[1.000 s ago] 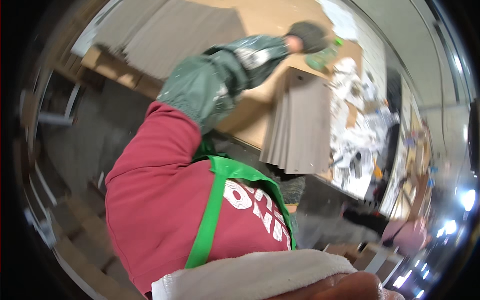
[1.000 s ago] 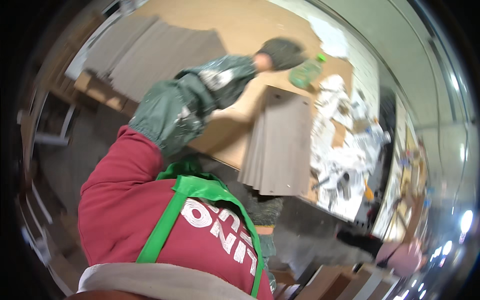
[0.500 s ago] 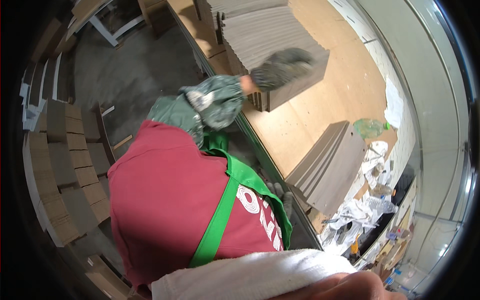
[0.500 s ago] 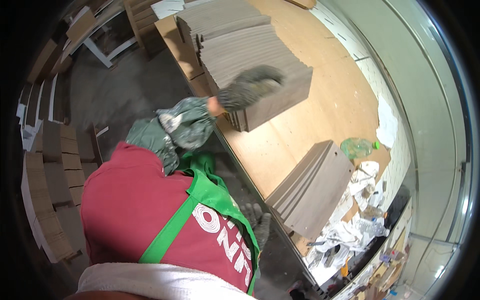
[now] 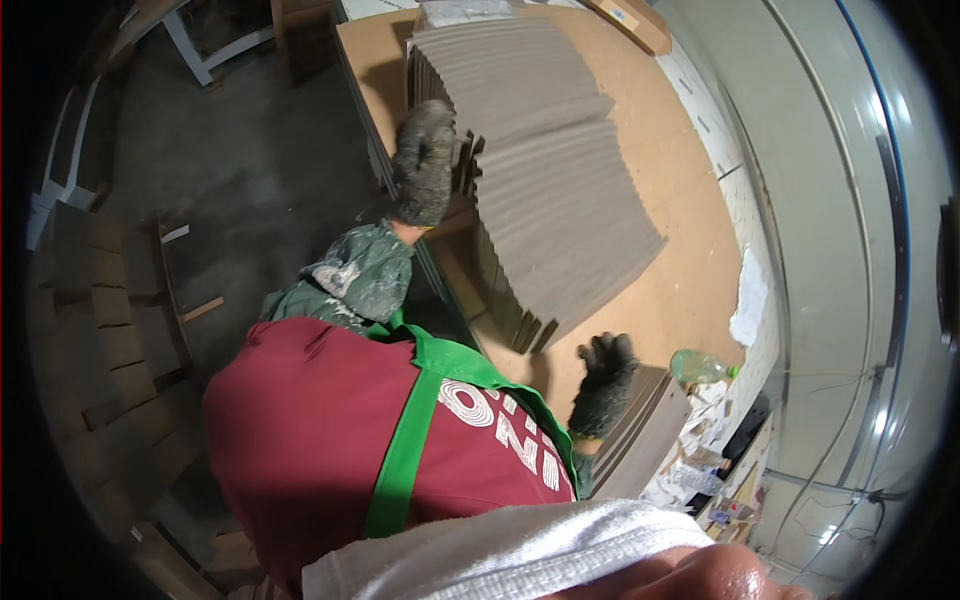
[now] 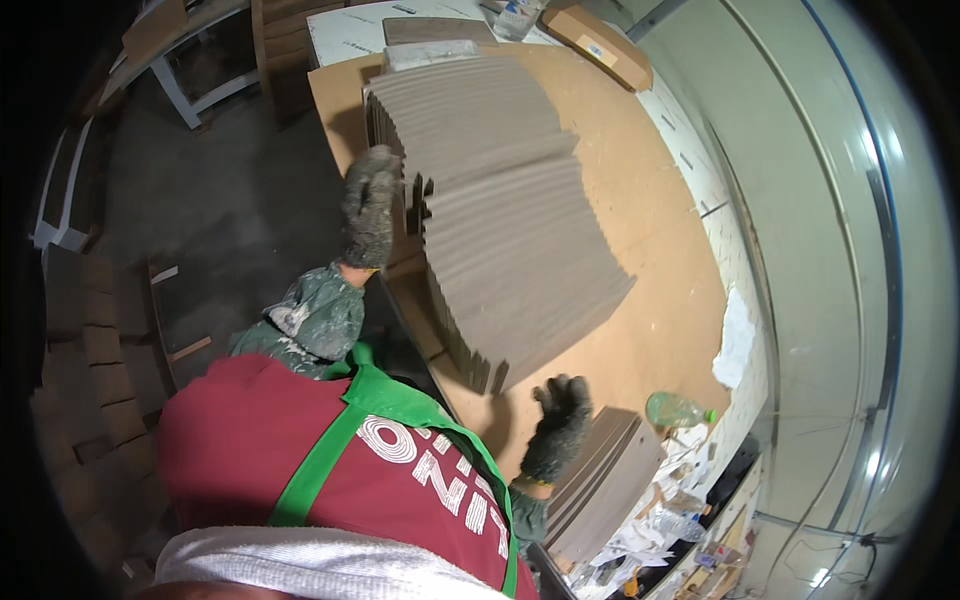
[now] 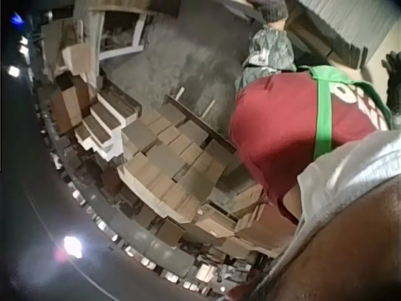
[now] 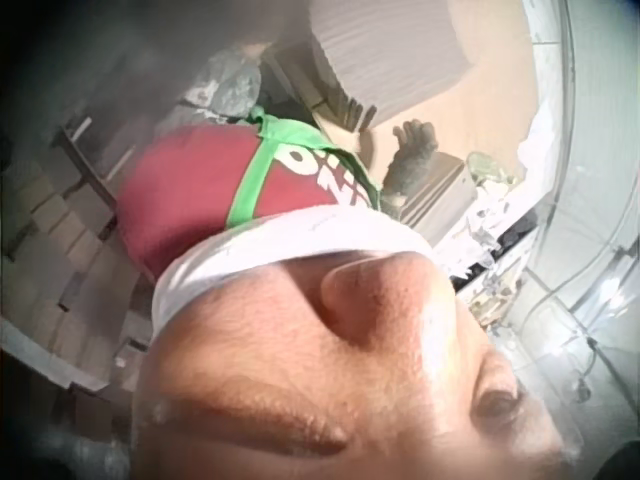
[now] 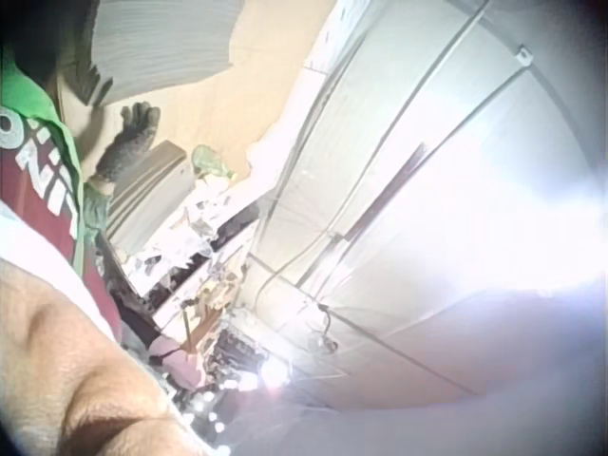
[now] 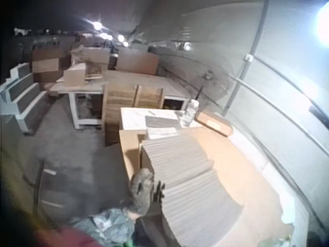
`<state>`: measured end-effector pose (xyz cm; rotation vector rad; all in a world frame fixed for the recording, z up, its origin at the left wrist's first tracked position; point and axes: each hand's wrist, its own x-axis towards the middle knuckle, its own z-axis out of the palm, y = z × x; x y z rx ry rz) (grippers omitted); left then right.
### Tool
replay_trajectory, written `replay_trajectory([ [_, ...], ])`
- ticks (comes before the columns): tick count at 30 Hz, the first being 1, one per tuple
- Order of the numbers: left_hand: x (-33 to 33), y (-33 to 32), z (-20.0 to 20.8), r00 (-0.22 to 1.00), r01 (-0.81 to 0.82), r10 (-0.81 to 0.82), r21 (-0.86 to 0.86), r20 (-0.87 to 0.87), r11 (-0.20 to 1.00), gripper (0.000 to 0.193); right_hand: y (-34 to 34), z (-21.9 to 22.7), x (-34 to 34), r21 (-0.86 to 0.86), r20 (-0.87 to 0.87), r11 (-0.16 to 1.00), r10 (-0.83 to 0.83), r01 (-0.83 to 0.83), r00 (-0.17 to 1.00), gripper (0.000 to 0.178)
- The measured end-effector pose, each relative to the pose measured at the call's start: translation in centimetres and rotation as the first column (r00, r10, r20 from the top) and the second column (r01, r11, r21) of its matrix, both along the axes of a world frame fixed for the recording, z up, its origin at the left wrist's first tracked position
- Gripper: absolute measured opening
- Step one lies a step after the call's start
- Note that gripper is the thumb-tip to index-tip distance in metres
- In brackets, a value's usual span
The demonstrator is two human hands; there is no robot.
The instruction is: The recorder is organizing and stacking wood planks on a table in a woodworking factory.
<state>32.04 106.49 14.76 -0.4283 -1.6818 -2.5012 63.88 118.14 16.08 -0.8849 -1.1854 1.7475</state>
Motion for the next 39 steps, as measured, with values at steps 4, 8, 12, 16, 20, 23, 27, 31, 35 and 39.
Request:
replay_trajectory([
  [4,-7.8,0.9,-6.1,0.937,-0.33,0.303,-0.156,-0.172,0.931,0.042,7.8,3.6,-6.8,0.464,0.237,0.881,-0.025,-0.09,0.971,0.043],
  [8,-11.9,-0.5,-7.0,0.923,-0.374,0.378,-0.402,-0.073,0.835,0.05,16.6,5.7,-19.4,0.518,0.519,0.729,0.15,-0.449,0.842,0.049],
  [12,-13.7,-0.3,-2.2,0.9,-0.419,0.428,-0.441,-0.085,0.793,0.054,27.7,4.4,-29.9,0.481,0.764,0.473,0.187,-0.738,0.617,0.056],
  [16,-15.3,1.3,0.4,0.88,-0.403,0.474,-0.488,0.025,0.774,0.051,36.2,3.1,-41.2,0.539,0.795,0.188,0.207,-0.821,0.57,0.057],
  [20,-15.7,-0.3,-2.0,0.942,-0.272,0.328,-0.408,0.073,0.871,0.043,23.7,6.8,-49.7,0.207,0.978,-0.094,0.057,-0.974,0.202,0.041],
  [23,-16.1,0.3,-4.3,0.933,-0.264,0.353,-0.536,0.069,0.802,0.041,26.2,2.5,-52.2,0.29,0.957,-0.304,0.098,-0.907,0.273,0.043],
  [27,-15.6,0.6,-5.7,0.935,-0.298,0.355,-0.534,0.004,0.791,0.036,24.8,2.7,-50.5,0.126,0.983,-0.044,0.137,-0.991,0.119,0.043],
  [31,-14.9,0.5,-8.1,0.946,-0.301,0.313,-0.585,-0.084,0.753,0.037,24.4,3.1,-47.9,0.034,0.985,0.036,0.168,-0.999,0.04,0.043],
  [35,-14.8,0.9,-10.1,0.974,-0.2,0.222,-0.629,-0.046,0.751,0.038,24.3,3.0,-44.2,0.074,0.927,0.23,0.344,-0.97,0.152,0.044],
  [39,-13.8,1.3,-10.2,0.949,-0.305,0.291,-0.571,-0.119,0.763,0.036,23.2,3.4,-43.2,0.063,0.922,0.37,0.334,-0.927,0.196,0.056],
])
